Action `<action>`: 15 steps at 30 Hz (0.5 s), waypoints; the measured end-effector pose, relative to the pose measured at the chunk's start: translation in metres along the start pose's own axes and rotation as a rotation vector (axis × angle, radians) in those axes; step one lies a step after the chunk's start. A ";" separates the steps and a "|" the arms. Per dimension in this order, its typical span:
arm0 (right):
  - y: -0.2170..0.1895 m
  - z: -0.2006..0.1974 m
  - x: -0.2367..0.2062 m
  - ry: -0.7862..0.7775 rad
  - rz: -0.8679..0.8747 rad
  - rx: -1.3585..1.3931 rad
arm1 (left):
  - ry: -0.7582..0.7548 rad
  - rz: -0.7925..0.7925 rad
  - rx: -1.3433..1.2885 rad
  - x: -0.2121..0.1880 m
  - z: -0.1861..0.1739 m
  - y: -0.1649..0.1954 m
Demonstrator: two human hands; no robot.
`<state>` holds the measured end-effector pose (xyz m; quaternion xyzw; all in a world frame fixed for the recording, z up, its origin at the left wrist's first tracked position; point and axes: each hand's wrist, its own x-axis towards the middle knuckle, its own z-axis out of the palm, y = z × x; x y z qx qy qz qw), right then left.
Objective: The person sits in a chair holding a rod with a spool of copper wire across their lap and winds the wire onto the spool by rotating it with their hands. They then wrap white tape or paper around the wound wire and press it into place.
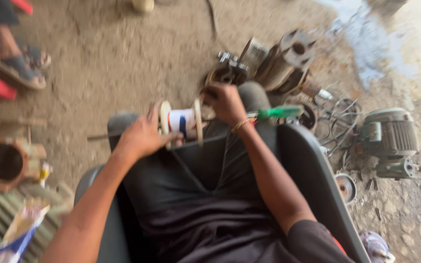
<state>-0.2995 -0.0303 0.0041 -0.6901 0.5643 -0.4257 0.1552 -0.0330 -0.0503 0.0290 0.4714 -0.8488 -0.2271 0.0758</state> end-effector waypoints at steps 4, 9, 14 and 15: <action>-0.001 -0.002 -0.004 -0.185 0.240 0.442 | -0.126 -0.126 0.046 -0.004 0.003 -0.006; -0.010 -0.016 -0.007 -0.382 0.134 0.169 | -0.140 -0.142 0.072 -0.005 0.001 -0.007; -0.016 -0.045 -0.012 -0.624 -0.099 0.174 | -0.136 -0.066 0.086 -0.012 -0.004 -0.015; -0.016 -0.047 -0.014 -0.647 -0.085 0.172 | -0.166 -0.085 0.078 -0.013 -0.004 -0.016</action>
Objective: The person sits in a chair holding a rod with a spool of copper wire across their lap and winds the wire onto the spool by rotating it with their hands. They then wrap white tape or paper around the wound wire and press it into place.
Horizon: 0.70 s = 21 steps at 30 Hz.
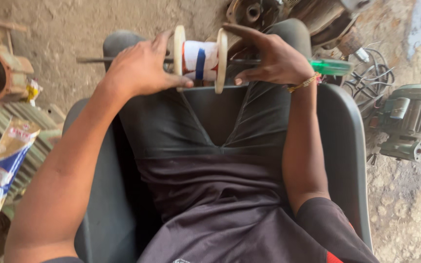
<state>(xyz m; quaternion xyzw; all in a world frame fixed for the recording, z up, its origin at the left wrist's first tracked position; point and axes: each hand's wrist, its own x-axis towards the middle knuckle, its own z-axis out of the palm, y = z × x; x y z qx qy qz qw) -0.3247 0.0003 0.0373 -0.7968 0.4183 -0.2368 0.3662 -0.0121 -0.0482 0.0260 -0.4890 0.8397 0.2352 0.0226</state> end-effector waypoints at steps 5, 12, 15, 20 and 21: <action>-0.003 0.015 0.002 0.042 0.018 -0.031 | 0.028 0.054 -0.065 0.002 0.006 -0.006; 0.000 0.030 0.008 0.168 0.168 0.036 | 0.113 0.181 -0.130 0.001 0.005 -0.016; 0.007 0.032 0.008 0.188 0.149 -0.009 | 0.127 0.183 -0.086 0.001 0.009 -0.012; 0.014 0.037 0.011 0.259 0.074 -0.019 | 0.018 0.068 -0.063 0.004 0.011 -0.010; 0.015 0.039 0.013 0.302 0.078 0.004 | 0.016 0.062 -0.068 0.005 0.011 -0.012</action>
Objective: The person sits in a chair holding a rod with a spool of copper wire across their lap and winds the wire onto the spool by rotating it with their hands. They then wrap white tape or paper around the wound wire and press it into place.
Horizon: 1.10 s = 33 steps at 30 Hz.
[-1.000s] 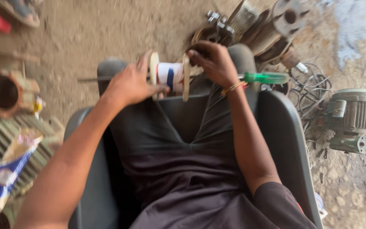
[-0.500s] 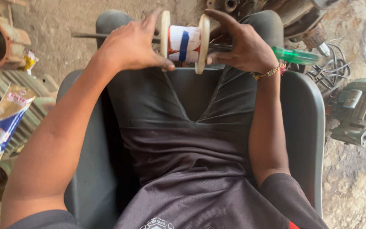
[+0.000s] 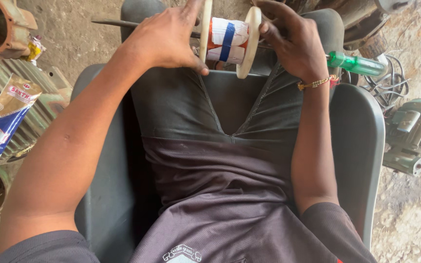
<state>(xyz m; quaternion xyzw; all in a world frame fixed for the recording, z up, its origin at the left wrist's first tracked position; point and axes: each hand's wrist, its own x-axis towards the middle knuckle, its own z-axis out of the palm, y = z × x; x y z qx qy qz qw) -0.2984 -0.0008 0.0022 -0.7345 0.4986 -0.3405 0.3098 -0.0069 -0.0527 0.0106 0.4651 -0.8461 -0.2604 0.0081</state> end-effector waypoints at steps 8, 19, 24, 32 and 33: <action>0.004 0.004 0.006 0.197 0.032 -0.198 | 0.266 0.093 -0.257 0.015 0.006 -0.022; 0.011 0.006 0.007 0.243 0.093 -0.027 | 0.408 0.117 -0.125 0.022 0.019 -0.024; 0.003 0.002 0.004 0.140 0.052 -0.024 | 0.324 0.129 -0.265 0.018 0.011 -0.020; -0.003 -0.010 0.004 -0.026 0.005 -0.014 | 0.321 0.071 -0.242 0.015 0.008 -0.020; -0.002 -0.009 0.004 -0.028 0.013 0.002 | 0.324 0.059 -0.228 0.016 0.010 -0.021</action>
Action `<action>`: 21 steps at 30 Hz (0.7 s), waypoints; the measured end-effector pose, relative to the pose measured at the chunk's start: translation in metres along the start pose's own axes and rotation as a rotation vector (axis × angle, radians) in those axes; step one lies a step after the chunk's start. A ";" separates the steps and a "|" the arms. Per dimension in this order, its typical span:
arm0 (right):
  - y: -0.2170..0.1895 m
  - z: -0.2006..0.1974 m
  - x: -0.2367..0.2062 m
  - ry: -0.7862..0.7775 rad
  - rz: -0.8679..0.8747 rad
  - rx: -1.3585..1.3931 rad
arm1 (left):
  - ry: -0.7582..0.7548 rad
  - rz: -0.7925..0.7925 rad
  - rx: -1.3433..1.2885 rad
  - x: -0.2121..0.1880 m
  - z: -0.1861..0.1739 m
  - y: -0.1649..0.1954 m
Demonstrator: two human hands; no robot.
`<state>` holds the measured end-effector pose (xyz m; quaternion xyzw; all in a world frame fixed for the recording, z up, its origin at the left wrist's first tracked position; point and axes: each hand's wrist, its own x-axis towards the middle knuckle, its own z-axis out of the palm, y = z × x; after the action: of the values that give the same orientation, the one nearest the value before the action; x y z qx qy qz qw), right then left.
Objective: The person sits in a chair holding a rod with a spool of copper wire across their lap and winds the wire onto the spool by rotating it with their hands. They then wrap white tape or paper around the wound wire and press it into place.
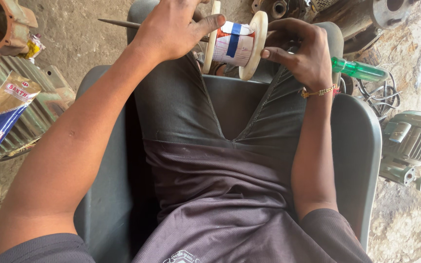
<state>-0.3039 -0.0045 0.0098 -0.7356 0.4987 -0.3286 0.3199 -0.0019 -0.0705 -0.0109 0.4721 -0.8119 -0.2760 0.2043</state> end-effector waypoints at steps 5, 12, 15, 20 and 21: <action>0.001 0.005 0.001 0.028 0.104 0.124 | 0.139 0.144 0.057 0.002 0.006 -0.003; -0.002 -0.001 0.003 -0.085 0.005 0.090 | -0.135 -0.123 -0.039 0.005 -0.014 0.006; -0.004 -0.006 0.005 -0.155 -0.008 0.106 | -0.219 -0.215 -0.025 0.008 -0.015 0.010; -0.002 0.004 0.013 -0.072 0.424 0.161 | -0.164 -0.165 -0.023 0.009 -0.010 0.007; -0.001 0.005 0.013 -0.083 0.423 0.129 | -0.193 -0.201 -0.046 0.010 -0.009 0.005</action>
<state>-0.2958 -0.0158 0.0099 -0.6054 0.6061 -0.2549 0.4485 -0.0049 -0.0799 0.0002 0.5176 -0.7697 -0.3579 0.1073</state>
